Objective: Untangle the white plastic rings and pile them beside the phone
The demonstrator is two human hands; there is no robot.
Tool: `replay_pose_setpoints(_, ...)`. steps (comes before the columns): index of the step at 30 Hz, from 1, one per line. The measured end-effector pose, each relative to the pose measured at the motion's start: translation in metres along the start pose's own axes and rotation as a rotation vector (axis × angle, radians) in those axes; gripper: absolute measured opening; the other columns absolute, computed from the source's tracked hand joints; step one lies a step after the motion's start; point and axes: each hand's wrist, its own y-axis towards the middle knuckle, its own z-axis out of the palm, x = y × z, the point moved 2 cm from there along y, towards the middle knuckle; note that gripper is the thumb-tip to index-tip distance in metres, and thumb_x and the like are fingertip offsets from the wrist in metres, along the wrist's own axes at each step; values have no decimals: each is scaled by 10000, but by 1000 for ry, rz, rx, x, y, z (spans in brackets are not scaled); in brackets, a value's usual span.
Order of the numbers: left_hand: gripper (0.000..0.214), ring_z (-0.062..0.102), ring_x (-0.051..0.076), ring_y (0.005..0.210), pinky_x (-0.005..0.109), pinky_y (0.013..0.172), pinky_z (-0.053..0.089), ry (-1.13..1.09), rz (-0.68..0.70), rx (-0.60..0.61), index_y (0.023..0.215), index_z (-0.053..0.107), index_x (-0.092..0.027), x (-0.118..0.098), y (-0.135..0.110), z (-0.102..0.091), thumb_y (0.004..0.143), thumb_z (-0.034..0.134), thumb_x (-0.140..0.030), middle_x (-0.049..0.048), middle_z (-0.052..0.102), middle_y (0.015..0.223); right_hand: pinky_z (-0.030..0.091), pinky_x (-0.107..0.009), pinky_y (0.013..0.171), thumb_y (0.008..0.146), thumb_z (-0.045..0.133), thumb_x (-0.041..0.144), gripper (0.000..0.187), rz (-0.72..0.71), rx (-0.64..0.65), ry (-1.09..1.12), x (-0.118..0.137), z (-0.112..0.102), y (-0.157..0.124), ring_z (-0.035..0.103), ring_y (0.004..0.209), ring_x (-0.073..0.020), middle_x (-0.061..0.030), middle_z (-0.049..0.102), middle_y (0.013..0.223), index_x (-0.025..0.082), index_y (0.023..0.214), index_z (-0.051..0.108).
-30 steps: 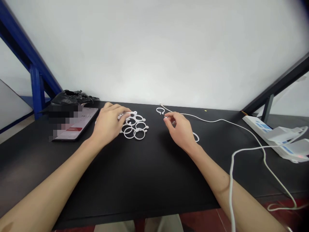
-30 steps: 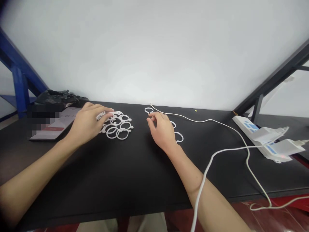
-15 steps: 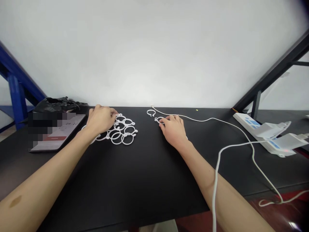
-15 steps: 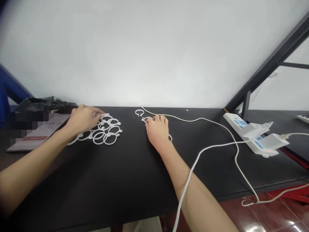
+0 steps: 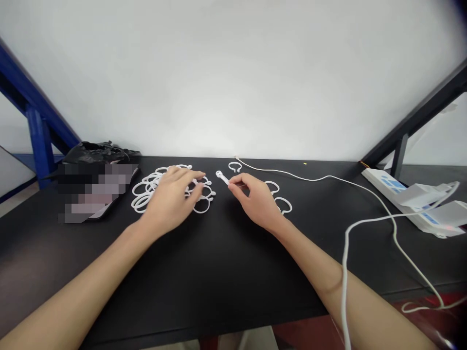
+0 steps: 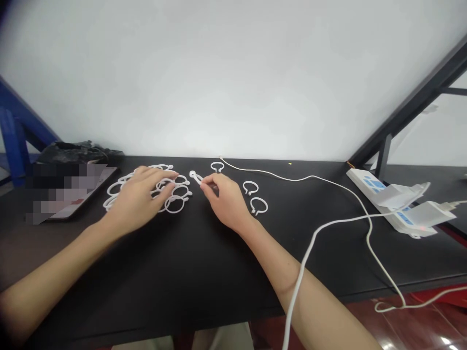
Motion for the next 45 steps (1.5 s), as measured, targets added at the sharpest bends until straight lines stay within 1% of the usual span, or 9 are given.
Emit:
replay_pose_setpoints(5,225,575,237,982,390,839,493,-174,-19,100,1118,625,-200,-19,-4,8,954,508,-301,53,701,1019,501,-319,876,914,559,367,167,147,85,446,12,10,-5,651,917,-155,-31,707,969,208,904,610)
replay_pose_setpoints(7,199,566,223,942,372,812,494,-194,-10,93,1091,634,-204,-21,-5,9,955,515,-288,46,692,977,502,-328,907,898,584,365,172,186,100,546,12,13,-5,657,921,-151,-38,710,970,196,886,616)
replay_pose_setpoints(14,170,487,217,908,379,784,478,-80,173,-6,1019,673,-227,-20,-8,10,952,537,-304,79,590,1019,512,-357,931,849,648,364,183,285,139,806,11,16,-5,666,874,-150,-13,667,897,181,852,637)
replay_pose_setpoints(18,193,475,201,858,363,756,466,-105,198,47,945,674,-219,-19,-8,10,970,483,-232,69,612,990,534,-298,750,841,657,377,267,334,67,744,11,13,-5,647,794,-131,-4,647,917,213,1048,620)
replay_pose_setpoints(20,215,482,196,865,355,765,466,-139,234,72,931,670,-212,-20,-8,9,973,460,-195,63,631,996,509,-269,673,854,644,402,334,305,46,687,9,11,-4,610,722,-111,5,641,897,233,1140,607)
replay_pose_setpoints(25,227,498,198,915,338,775,479,-191,262,104,984,662,-206,-23,-9,8,980,437,-178,64,652,1031,477,-256,655,862,638,452,262,239,34,606,3,7,-2,547,645,-95,17,613,761,191,874,657)
replay_pose_setpoints(29,189,505,203,963,361,834,482,-193,234,113,1045,663,-207,-24,-11,7,971,494,-248,72,631,1091,463,-263,650,856,647,467,281,237,11,561,0,5,-1,544,616,-99,22,609,707,190,814,628)
replay_pose_setpoints(42,142,500,176,876,327,810,468,-210,326,11,954,662,-176,-26,-10,11,962,531,-228,51,664,983,471,-235,603,863,641,438,276,220,-34,484,-1,6,0,560,572,-90,38,598,636,186,761,591)
replay_pose_setpoints(45,137,511,181,874,335,823,466,-183,325,10,961,657,-176,-21,-7,11,962,529,-222,47,677,960,496,-249,616,870,616,479,285,250,-31,454,-5,9,0,594,592,-104,29,628,678,195,890,620)
